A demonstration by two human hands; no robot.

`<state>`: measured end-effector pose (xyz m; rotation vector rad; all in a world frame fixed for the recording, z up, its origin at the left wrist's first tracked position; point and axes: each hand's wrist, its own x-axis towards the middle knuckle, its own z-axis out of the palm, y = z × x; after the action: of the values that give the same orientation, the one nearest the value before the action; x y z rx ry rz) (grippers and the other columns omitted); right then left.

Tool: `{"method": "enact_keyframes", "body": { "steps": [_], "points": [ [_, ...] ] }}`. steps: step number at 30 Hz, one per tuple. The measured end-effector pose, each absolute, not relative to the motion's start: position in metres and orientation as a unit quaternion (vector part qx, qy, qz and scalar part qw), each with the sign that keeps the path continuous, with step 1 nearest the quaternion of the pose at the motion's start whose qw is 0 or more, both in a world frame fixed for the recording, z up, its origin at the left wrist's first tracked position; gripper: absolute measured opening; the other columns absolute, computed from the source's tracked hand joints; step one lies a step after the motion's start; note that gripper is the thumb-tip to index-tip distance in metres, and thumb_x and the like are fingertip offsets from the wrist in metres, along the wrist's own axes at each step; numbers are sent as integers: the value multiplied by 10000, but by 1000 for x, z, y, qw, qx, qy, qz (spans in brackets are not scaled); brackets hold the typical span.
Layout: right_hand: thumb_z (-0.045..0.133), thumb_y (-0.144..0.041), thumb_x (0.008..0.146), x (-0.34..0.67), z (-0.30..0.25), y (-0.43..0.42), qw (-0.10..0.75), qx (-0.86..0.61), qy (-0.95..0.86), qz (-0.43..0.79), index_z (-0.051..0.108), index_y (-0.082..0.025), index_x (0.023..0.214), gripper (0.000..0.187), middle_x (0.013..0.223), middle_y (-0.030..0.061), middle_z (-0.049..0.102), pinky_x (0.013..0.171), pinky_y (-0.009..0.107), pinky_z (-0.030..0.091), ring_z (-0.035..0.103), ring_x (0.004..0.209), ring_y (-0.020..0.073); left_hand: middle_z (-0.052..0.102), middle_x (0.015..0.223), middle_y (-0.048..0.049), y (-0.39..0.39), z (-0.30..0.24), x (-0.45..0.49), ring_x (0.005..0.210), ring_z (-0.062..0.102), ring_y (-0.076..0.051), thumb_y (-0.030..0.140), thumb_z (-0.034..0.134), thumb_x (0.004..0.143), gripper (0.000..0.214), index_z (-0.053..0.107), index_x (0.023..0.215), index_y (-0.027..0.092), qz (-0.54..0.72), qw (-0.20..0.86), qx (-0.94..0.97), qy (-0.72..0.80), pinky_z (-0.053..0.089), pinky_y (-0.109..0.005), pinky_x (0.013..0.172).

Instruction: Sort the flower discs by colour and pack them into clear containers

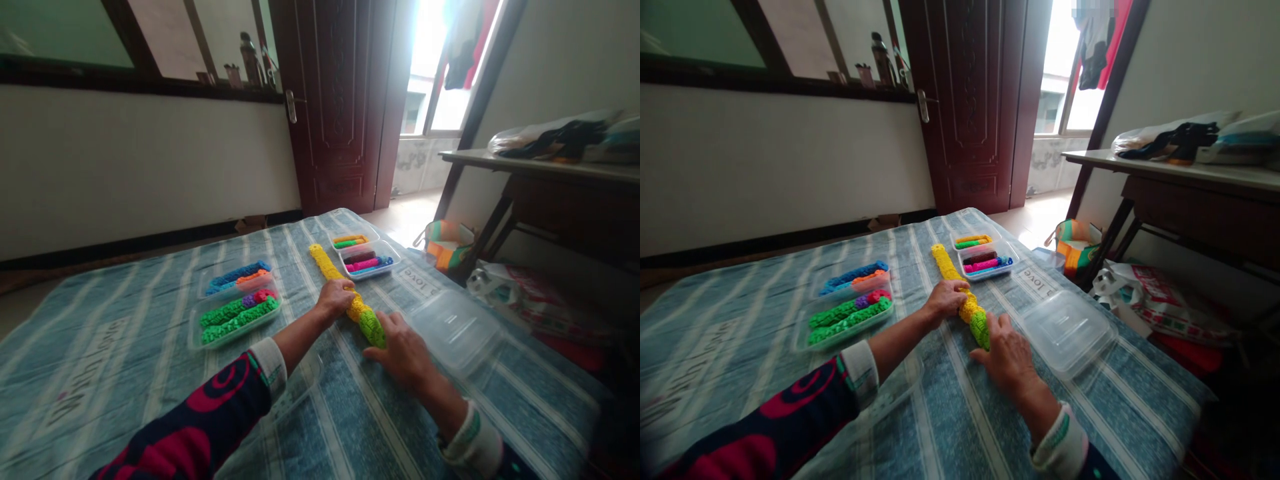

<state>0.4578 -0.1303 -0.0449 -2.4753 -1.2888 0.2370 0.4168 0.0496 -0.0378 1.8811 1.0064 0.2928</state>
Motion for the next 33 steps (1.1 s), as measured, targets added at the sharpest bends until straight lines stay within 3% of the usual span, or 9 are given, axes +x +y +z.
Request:
{"method": "enact_keyframes", "body": {
  "steps": [7, 12, 16, 21, 24, 28, 33],
  "points": [
    [678, -271, 784, 455, -55, -118, 211, -869, -442, 75, 549, -185, 1123, 374, 1096, 97, 605, 744, 298, 447, 620, 947, 233, 681, 821, -33, 31, -32, 404, 678, 634, -144, 82, 549, 664, 367, 678, 1003, 138, 104, 485, 754, 430, 474, -179, 515],
    [698, -279, 750, 465, -53, -114, 219, -863, -445, 95, 548, -180, 1135, 425, 1089, 91, 618, 758, 282, 439, 613, 980, 228, 646, 843, -36, 19, -22, 399, 732, 630, -154, 76, 526, 674, 274, 623, 921, 146, 102, 535, 726, 421, 494, -184, 510],
    [712, -317, 742, 465, -49, -109, 199, -872, -438, 92, 533, -186, 1167, 480, 1083, 89, 619, 734, 281, 433, 623, 957, 227, 642, 922, -67, 15, -22, 401, 737, 630, -163, 64, 513, 663, 283, 616, 918, 133, 104, 539, 729, 408, 499, -201, 496],
    [641, -483, 796, 454, -45, -101, 150, -895, -414, 70, 537, -211, 1133, 445, 1042, 73, 615, 659, 291, 421, 649, 866, 230, 696, 921, -93, 14, -31, 401, 732, 656, -167, 82, 556, 681, 412, 655, 1078, 128, 120, 536, 724, 419, 504, -201, 556],
    [589, -478, 831, 449, -43, -98, 124, -899, -415, 58, 526, -230, 1183, 435, 1044, 73, 609, 651, 295, 424, 654, 847, 230, 715, 942, -105, 14, -33, 401, 748, 668, -174, 90, 567, 688, 457, 662, 1134, 119, 122, 541, 717, 422, 506, -205, 579],
    [558, -454, 852, 448, -39, -98, 114, -900, -416, 60, 525, -247, 1211, 416, 1060, 73, 609, 675, 302, 440, 656, 866, 228, 695, 1056, -109, 13, -30, 401, 706, 660, -172, 89, 545, 695, 484, 656, 1164, 135, 109, 549, 709, 429, 483, -210, 491],
    [523, -447, 871, 450, -32, -97, 108, -904, -407, 70, 541, -263, 1204, 381, 1064, 64, 610, 699, 304, 453, 660, 876, 224, 683, 912, -62, 12, -25, 403, 626, 621, -133, 75, 550, 690, 378, 684, 1036, 143, 90, 571, 684, 446, 466, -187, 458]
  ]
}}
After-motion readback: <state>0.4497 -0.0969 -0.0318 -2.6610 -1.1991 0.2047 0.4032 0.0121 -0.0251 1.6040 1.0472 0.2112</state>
